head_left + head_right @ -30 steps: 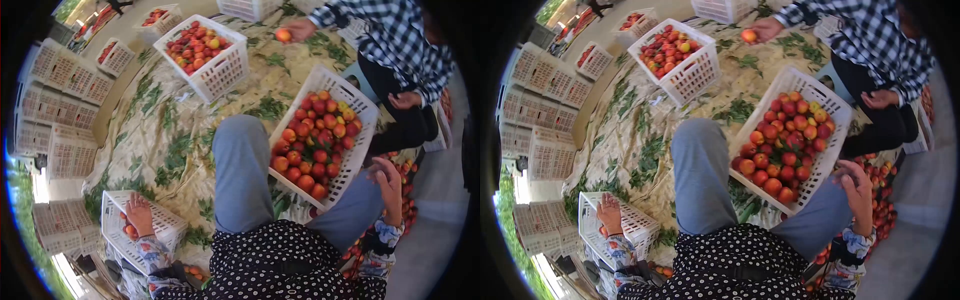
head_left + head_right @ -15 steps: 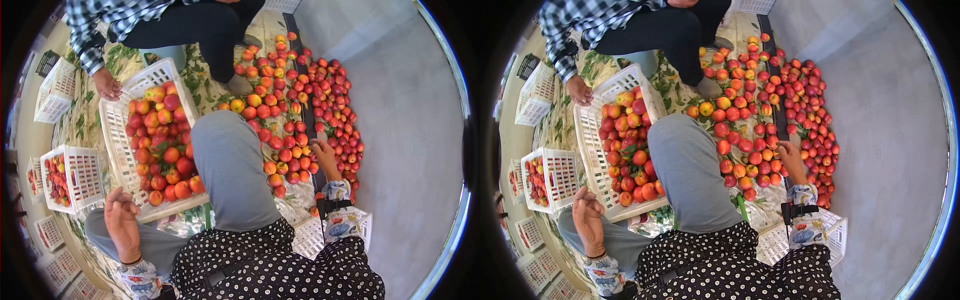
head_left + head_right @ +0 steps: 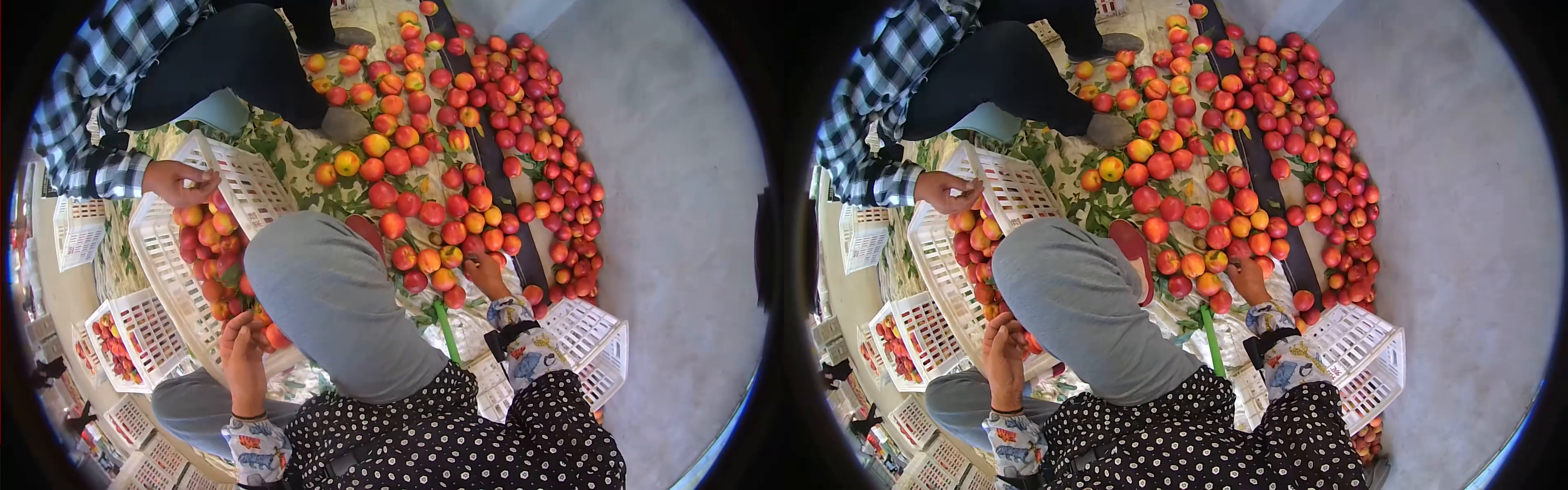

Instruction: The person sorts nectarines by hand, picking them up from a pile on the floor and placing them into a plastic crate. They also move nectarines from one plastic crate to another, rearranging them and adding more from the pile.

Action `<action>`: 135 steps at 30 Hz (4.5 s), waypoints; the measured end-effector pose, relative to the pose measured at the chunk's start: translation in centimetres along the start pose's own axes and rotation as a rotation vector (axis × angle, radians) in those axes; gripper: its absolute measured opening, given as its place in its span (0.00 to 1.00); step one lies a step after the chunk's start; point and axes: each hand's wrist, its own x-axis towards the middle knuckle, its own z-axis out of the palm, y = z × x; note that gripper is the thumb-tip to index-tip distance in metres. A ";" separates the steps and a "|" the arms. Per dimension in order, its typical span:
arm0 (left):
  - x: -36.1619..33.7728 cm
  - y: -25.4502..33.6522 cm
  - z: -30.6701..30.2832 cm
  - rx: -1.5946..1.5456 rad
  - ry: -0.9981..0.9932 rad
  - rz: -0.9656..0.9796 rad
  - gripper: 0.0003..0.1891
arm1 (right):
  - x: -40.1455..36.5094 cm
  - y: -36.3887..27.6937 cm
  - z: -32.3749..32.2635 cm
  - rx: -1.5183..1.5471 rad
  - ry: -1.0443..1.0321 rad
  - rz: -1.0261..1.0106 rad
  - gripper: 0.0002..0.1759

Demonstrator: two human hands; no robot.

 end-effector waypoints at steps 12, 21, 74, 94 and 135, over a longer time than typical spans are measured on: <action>1.3 -0.9 1.3 0.185 0.121 -0.076 0.12 | 4.8 -3.5 1.0 -0.253 0.276 -0.138 0.24; 5.6 0.6 5.2 0.132 0.057 0.014 0.10 | 13.0 -6.2 1.4 -0.593 0.041 0.042 0.34; 18.6 0.0 12.0 -0.638 -0.376 -0.438 0.22 | 20.2 -15.7 1.3 0.458 -0.209 0.020 0.38; 7.5 4.2 -0.9 -0.780 -0.413 -0.031 0.28 | 8.8 -55.5 1.2 -0.067 -1.077 -0.774 0.29; 6.4 -3.6 -9.2 -0.764 0.134 0.121 0.30 | -0.1 -53.1 11.5 -0.637 -0.541 -1.005 0.32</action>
